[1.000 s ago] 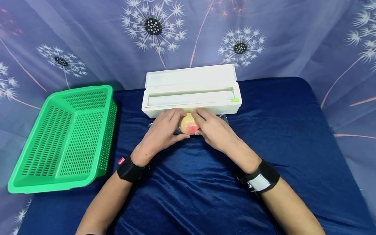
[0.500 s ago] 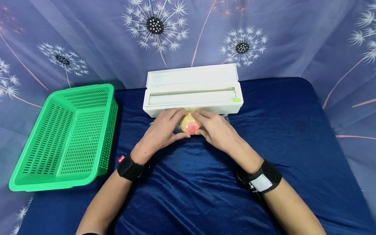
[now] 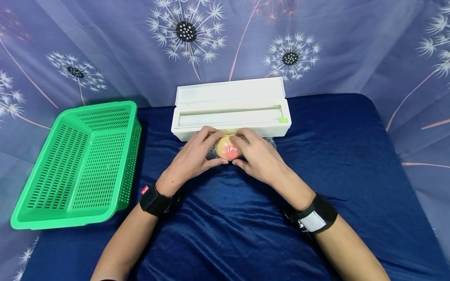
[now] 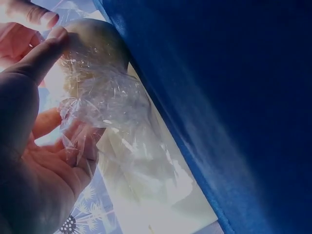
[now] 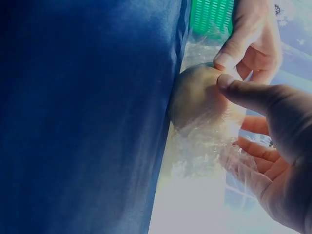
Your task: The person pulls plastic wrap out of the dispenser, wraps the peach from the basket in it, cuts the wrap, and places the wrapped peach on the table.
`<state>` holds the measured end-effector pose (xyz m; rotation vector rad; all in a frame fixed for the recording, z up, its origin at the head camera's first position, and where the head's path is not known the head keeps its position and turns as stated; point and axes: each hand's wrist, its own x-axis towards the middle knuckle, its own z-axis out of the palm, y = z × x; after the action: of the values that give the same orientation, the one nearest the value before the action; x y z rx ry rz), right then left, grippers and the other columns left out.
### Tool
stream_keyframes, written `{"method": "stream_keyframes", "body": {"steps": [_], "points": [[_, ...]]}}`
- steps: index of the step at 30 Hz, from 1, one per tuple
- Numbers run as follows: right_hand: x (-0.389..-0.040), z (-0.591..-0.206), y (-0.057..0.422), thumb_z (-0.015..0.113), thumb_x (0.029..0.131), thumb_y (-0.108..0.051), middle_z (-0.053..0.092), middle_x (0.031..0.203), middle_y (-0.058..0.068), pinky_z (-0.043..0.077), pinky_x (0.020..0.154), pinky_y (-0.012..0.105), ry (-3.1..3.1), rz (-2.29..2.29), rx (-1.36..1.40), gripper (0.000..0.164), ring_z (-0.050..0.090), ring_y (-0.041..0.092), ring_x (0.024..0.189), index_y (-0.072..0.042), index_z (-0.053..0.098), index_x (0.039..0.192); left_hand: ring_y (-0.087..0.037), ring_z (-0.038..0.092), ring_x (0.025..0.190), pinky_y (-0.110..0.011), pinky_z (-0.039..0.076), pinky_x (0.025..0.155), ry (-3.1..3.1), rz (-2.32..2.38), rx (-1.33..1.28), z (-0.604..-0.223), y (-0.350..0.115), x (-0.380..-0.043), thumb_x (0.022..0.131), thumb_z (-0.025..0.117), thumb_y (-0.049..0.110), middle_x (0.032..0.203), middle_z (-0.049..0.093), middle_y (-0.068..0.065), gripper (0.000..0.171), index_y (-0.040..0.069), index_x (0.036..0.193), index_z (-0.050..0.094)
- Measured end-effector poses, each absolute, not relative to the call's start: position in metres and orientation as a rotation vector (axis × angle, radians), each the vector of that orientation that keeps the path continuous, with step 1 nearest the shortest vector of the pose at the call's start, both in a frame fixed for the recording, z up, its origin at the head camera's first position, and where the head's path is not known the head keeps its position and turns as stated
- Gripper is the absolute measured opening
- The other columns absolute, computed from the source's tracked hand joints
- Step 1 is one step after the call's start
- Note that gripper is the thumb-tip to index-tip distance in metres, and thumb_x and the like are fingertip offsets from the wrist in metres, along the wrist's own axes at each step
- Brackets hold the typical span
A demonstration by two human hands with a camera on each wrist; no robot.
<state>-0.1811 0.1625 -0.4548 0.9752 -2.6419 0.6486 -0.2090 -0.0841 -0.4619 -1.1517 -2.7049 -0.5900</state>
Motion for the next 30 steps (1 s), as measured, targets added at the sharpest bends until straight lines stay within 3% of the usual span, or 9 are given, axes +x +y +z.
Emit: {"method": "stream_keyframes", "body": {"steps": [4,20,30], "points": [[-0.1806,-0.4562,0.1613,0.095,0.082,-0.020,0.059,0.136,0.021,0.057,0.088,0.051,-2.646,0.641,0.964,0.068,0.066,0.038,0.111,0.000,0.063,0.139,-0.025,0.061,0.105,-0.042,0.050,0.095,-2.706,-0.585,-1.140,-0.4617,-0.0849,-0.2085,0.089,0.083,0.052,0.130,0.059,-0.011,0.076,0.006,0.144,0.059],[-0.1813,-0.4612,0.1581,0.095,0.079,-0.010,0.060,0.133,0.023,0.056,0.094,0.051,-2.627,0.643,0.943,0.065,0.066,0.039,0.112,0.004,0.061,0.133,-0.025,0.063,0.109,-0.042,0.050,0.098,-2.737,-0.604,-1.120,-0.4622,-0.0849,-0.2103,0.089,0.084,0.052,0.130,0.061,-0.009,0.074,0.006,0.142,0.058],[-0.1810,-0.4620,0.1600,0.092,0.084,-0.010,0.062,0.132,0.024,0.057,0.091,0.048,-2.603,0.644,0.968,0.059,0.067,0.038,0.110,0.007,0.060,0.131,-0.022,0.063,0.101,-0.037,0.053,0.091,-2.741,-0.663,-1.090,-0.4631,-0.0847,-0.2101,0.091,0.083,0.047,0.124,0.061,-0.007,0.066,0.005,0.134,0.056]]}}
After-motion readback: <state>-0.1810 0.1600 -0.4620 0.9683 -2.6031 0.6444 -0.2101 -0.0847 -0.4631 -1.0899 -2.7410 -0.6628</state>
